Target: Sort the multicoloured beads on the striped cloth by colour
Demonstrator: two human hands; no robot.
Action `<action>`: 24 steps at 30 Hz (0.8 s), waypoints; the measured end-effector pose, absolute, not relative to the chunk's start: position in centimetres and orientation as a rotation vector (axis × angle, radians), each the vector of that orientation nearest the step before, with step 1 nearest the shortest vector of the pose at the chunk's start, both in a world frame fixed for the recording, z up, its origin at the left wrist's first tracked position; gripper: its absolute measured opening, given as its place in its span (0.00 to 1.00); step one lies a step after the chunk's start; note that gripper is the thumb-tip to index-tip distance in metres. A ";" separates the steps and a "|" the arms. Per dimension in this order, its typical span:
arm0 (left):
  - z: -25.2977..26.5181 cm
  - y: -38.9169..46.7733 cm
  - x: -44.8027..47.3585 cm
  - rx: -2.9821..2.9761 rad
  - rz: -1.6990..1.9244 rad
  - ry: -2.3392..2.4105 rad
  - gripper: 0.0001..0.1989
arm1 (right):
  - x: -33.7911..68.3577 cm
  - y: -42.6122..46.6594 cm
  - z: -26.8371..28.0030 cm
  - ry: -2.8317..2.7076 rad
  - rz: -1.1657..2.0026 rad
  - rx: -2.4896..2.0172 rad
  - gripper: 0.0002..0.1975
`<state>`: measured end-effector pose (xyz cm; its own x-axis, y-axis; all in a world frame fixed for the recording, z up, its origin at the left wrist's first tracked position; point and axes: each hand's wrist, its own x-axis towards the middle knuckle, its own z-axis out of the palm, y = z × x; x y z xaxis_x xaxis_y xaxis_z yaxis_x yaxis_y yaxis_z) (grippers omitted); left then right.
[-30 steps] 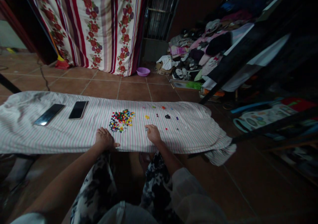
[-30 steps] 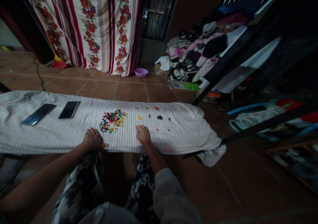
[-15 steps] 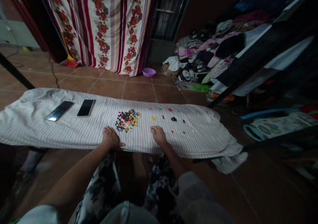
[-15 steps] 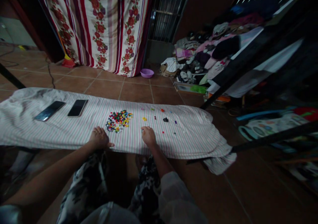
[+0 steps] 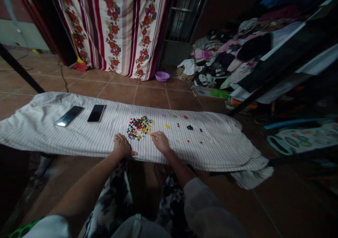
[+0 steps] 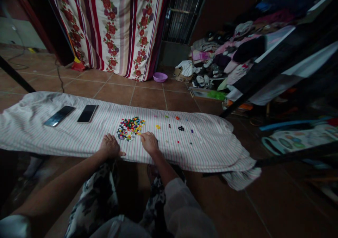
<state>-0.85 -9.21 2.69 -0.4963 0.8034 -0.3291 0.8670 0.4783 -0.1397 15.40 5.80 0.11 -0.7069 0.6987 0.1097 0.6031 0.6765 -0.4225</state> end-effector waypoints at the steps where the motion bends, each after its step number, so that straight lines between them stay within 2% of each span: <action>1: 2.7 -9.2 -0.8 1.440 -0.436 2.504 0.60 | 14.8 5.5 0.2 -2.646 0.523 -1.032 0.14; 7: 2.7 -9.0 -0.7 1.450 -0.521 2.492 0.61 | 12.6 4.4 0.5 -2.705 0.525 -0.976 0.15; 15: 2.1 -8.9 -1.0 1.467 -0.457 2.494 0.62 | 11.2 4.8 0.0 -2.690 0.518 -1.058 0.17; 24: 2.5 -9.1 -0.6 1.455 -0.503 2.487 0.59 | 10.5 4.8 -0.4 -2.687 0.516 -1.041 0.18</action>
<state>-0.60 -9.06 2.52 -0.4872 0.7992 -0.3522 0.8732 0.4521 -0.1821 10.48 4.77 -0.37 -0.7272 0.6828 0.0705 0.6081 0.6884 -0.3953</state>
